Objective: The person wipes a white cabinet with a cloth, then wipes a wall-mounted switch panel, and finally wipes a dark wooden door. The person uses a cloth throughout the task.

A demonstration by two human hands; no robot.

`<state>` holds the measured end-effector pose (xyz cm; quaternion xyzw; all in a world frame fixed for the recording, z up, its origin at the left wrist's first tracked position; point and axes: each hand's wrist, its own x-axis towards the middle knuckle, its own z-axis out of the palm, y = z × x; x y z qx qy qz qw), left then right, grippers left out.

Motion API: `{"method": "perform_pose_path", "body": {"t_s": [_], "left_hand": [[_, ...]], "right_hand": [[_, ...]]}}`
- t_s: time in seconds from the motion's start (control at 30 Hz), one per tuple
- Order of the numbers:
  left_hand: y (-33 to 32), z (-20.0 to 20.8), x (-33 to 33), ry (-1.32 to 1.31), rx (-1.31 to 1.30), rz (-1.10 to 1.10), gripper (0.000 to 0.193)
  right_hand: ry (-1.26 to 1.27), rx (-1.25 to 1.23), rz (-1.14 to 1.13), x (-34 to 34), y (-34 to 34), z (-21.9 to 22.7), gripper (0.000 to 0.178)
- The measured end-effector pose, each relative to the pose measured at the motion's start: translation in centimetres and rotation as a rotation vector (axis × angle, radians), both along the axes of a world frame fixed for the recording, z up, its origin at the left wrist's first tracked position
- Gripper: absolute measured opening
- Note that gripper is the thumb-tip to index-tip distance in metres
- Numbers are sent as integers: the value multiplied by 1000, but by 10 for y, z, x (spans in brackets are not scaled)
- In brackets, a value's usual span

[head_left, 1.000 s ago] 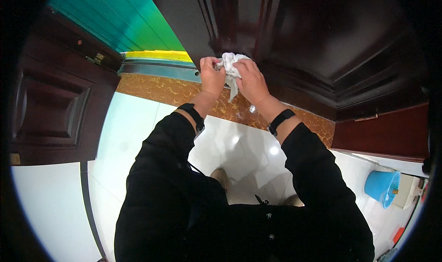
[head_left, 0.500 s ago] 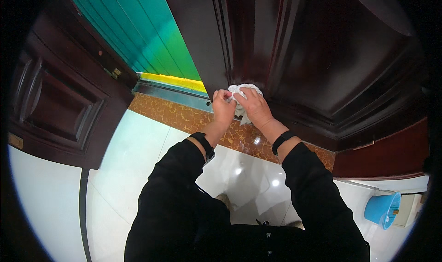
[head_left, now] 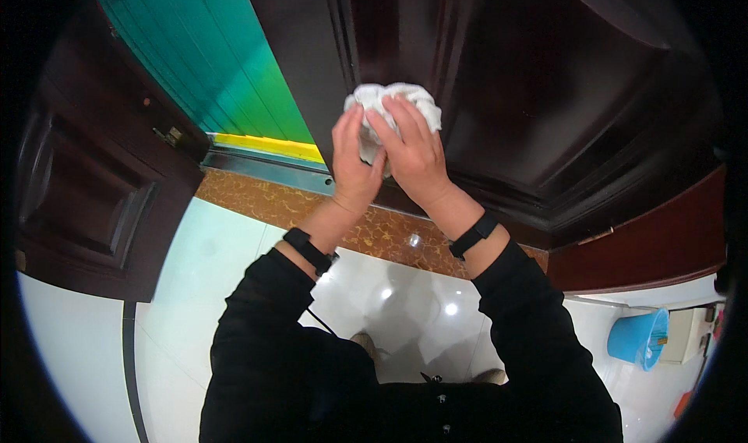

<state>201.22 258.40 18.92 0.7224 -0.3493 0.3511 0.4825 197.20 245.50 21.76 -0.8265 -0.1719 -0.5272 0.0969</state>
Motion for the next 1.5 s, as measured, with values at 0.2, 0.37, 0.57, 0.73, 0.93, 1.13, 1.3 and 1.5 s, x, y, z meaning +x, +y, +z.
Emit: {"method": "perform_pose_path", "body": {"t_s": [0.2,0.37,0.57,0.73,0.93,1.13,1.3,1.5], "left_hand": [[7,-9,22,-195,191,114,81],[10,-43,27,-140,249,111,79],[9,-89,21,93,329,144,74],[9,-117,20,208,387,106,60],[1,-108,12,255,285,42,51],[-3,-62,12,203,196,86,50],[-10,-19,10,129,68,114,54],[-31,38,5,-48,-81,46,55]], "right_hand": [[98,-7,-45,9,-1,-11,56],[136,9,45,9,-8,-44,33],[301,-166,-55,6,-17,-95,50],[449,-179,-17,4,-18,-127,43],[401,-149,21,2,-14,-110,28],[254,-112,23,4,-13,-61,30],[107,-97,49,7,-13,-13,30],[-4,-68,19,0,-29,38,36]]}}
